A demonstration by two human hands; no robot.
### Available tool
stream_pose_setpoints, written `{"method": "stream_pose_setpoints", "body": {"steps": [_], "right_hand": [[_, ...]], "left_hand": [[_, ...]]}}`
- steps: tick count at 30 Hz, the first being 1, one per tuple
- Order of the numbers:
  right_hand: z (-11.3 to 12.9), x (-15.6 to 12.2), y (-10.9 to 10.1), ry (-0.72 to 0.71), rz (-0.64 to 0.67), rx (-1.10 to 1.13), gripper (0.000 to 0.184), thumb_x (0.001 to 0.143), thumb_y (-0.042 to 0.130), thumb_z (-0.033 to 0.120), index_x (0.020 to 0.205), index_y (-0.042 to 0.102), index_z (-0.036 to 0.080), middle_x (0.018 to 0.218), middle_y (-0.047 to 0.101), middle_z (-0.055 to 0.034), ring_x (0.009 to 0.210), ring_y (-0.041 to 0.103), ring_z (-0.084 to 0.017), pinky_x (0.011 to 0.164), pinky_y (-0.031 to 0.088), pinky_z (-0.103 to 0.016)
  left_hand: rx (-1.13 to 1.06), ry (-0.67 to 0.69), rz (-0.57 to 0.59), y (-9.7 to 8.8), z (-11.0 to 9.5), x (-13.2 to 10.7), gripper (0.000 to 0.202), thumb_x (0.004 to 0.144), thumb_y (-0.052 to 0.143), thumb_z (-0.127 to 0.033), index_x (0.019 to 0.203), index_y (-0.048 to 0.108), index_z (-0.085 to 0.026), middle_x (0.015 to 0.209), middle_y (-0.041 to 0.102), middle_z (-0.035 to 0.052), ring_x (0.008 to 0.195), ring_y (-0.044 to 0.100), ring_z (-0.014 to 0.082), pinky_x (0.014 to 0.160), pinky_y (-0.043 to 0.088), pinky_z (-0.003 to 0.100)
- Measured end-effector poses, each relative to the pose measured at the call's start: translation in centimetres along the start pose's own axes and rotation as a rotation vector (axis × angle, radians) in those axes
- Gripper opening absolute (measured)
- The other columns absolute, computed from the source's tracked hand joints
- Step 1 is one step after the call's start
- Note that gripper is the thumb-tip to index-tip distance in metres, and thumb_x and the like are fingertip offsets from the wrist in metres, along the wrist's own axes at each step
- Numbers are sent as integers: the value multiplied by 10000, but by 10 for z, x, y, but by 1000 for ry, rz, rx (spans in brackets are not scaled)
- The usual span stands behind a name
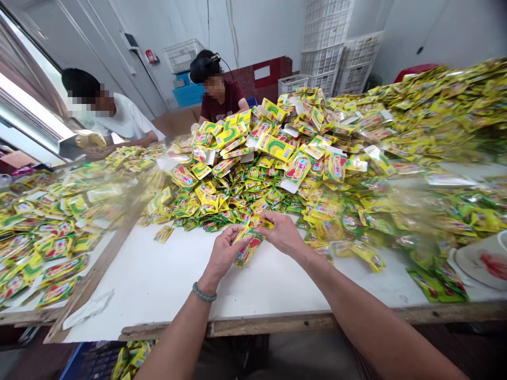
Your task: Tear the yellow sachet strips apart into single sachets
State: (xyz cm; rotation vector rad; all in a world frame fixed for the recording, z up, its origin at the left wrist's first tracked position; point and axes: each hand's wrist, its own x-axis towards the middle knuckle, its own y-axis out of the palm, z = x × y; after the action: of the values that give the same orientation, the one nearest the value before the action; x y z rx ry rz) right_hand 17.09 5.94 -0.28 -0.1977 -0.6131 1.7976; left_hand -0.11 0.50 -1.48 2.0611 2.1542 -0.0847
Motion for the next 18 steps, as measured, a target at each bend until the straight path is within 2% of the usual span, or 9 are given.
{"method": "stream_pose_setpoints", "body": {"steps": [2,4,7,9,13,16,18], "right_hand": [[-1,-1,1,10,9,72,195,756,653,284,933,653,201,768,641,11,723,556,-155,665,393,-255],[-2,0,1,-9,-55,106,207,790,638,318,965,657,209,821,678,-3,752,577,-166,693,421,-274],[-5,2,2,-108,-177,22,129,814,651,330,792,692,209,837,703,-36,856,565,-199,791,434,-324],[-6,3,3,-145,-181,-44,144,803,684,316,707,704,211,848,706,-53,935,534,-224,860,420,-362],[-8,3,6,-107,-50,-71,178,813,684,342,684,734,231,1091,676,-55,1141,437,-269,987,362,-446],[-5,1,7,-101,143,-67,342,916,527,387,685,736,246,1268,599,-24,1228,384,-270,1031,338,-478],[-3,0,8,-112,210,-84,436,963,411,416,723,738,257,1275,594,-21,1217,411,-248,1017,375,-452]], "left_hand": [[-23,-53,25,1,-1,0,476,613,844,-375,974,639,-141,838,740,35,718,677,144,675,515,236],[-87,-81,15,2,-2,1,482,603,852,-358,980,650,-137,822,746,39,703,685,148,680,522,242],[-178,-81,-23,4,-5,2,489,584,863,-351,972,658,-136,820,752,46,684,694,162,677,534,260],[-207,-87,-40,4,-7,2,505,553,879,-345,956,659,-133,813,754,48,677,698,171,670,537,266],[-209,-113,-8,3,-9,0,498,551,882,-333,949,663,-129,784,750,39,654,692,159,647,537,251],[-206,-139,39,1,-9,-2,466,573,872,-328,939,672,-121,763,744,36,626,679,140,625,530,232],[-221,-151,37,0,-8,-2,456,566,876,-317,922,672,-118,748,738,34,608,668,130,602,519,219]]}}
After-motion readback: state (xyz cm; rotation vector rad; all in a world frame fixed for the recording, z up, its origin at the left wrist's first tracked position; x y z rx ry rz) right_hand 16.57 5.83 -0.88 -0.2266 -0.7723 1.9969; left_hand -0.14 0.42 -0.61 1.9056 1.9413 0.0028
